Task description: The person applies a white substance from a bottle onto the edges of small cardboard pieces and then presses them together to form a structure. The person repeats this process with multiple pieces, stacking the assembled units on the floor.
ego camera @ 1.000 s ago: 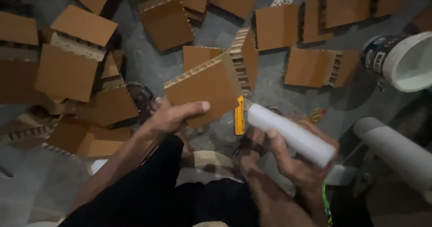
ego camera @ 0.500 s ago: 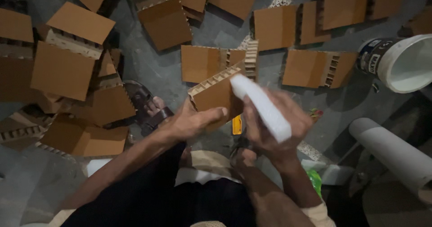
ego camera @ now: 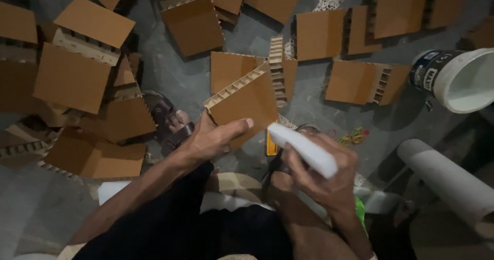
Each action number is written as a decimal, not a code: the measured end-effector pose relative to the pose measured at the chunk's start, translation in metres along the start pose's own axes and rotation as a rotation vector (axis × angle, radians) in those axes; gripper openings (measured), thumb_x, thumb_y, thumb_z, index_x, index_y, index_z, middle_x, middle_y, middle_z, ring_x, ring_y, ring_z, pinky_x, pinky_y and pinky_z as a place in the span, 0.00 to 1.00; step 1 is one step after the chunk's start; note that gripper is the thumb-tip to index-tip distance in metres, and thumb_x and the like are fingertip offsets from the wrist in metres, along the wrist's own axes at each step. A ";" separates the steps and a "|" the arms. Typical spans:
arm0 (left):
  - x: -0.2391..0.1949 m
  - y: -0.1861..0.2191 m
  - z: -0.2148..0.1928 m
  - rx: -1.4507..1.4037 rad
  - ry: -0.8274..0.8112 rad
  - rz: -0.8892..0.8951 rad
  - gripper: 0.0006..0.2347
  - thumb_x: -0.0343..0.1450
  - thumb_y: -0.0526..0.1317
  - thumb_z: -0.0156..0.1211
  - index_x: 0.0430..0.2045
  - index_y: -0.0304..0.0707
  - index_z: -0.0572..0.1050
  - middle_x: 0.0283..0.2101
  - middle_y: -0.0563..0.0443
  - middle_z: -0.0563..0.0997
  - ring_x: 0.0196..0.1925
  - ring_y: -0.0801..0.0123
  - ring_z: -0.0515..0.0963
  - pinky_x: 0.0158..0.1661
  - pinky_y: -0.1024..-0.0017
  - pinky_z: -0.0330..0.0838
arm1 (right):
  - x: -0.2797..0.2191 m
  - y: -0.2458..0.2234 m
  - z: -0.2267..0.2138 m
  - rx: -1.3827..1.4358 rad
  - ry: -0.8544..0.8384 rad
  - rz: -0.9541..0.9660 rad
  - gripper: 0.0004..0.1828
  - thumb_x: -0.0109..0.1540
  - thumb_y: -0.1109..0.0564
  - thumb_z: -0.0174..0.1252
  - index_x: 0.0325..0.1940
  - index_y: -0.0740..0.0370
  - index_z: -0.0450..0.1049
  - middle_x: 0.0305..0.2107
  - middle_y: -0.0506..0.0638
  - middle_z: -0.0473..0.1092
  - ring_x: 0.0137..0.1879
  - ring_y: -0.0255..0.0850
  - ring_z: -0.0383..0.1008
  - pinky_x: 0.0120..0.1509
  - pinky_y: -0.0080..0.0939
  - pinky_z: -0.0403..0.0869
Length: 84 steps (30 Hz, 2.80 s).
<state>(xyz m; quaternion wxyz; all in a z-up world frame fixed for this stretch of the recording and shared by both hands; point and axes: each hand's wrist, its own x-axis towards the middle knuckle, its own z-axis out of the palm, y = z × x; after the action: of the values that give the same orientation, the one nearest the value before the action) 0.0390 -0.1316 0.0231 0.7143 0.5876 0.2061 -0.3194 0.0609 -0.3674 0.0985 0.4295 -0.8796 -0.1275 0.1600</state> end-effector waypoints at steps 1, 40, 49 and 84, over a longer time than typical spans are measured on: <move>-0.001 0.002 0.000 0.015 0.000 -0.028 0.17 0.67 0.43 0.61 0.45 0.31 0.77 0.38 0.47 0.81 0.40 0.66 0.80 0.38 0.66 0.77 | -0.001 -0.002 -0.007 0.014 0.002 0.019 0.09 0.57 0.59 0.67 0.40 0.65 0.82 0.31 0.54 0.78 0.34 0.40 0.82 0.33 0.36 0.79; -0.013 -0.009 0.002 0.044 0.197 -0.066 0.16 0.68 0.34 0.63 0.49 0.23 0.76 0.45 0.40 0.82 0.44 0.59 0.82 0.41 0.65 0.76 | -0.074 0.164 -0.117 -0.405 0.894 0.287 0.13 0.71 0.61 0.68 0.56 0.74 0.78 0.43 0.57 0.79 0.47 0.40 0.82 0.53 0.39 0.80; -0.007 -0.019 0.006 0.350 0.090 0.150 0.12 0.69 0.34 0.63 0.43 0.24 0.76 0.48 0.39 0.82 0.44 0.60 0.85 0.41 0.65 0.81 | -0.069 0.255 -0.120 -0.588 0.836 0.286 0.24 0.63 0.52 0.64 0.61 0.65 0.79 0.29 0.61 0.75 0.33 0.47 0.77 0.38 0.48 0.73; -0.003 -0.009 0.016 0.091 0.411 -0.282 0.18 0.69 0.33 0.61 0.53 0.25 0.70 0.47 0.31 0.79 0.47 0.53 0.84 0.44 0.59 0.79 | -0.146 0.226 -0.075 0.515 0.838 0.272 0.38 0.61 0.75 0.47 0.76 0.62 0.57 0.59 0.55 0.68 0.61 0.40 0.73 0.66 0.40 0.74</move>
<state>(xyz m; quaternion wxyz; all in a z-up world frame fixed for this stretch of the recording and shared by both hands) 0.0298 -0.1474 0.0222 0.5787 0.6371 0.4124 -0.2987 -0.0239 -0.6096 -0.0130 0.6219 -0.7425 0.2148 -0.1257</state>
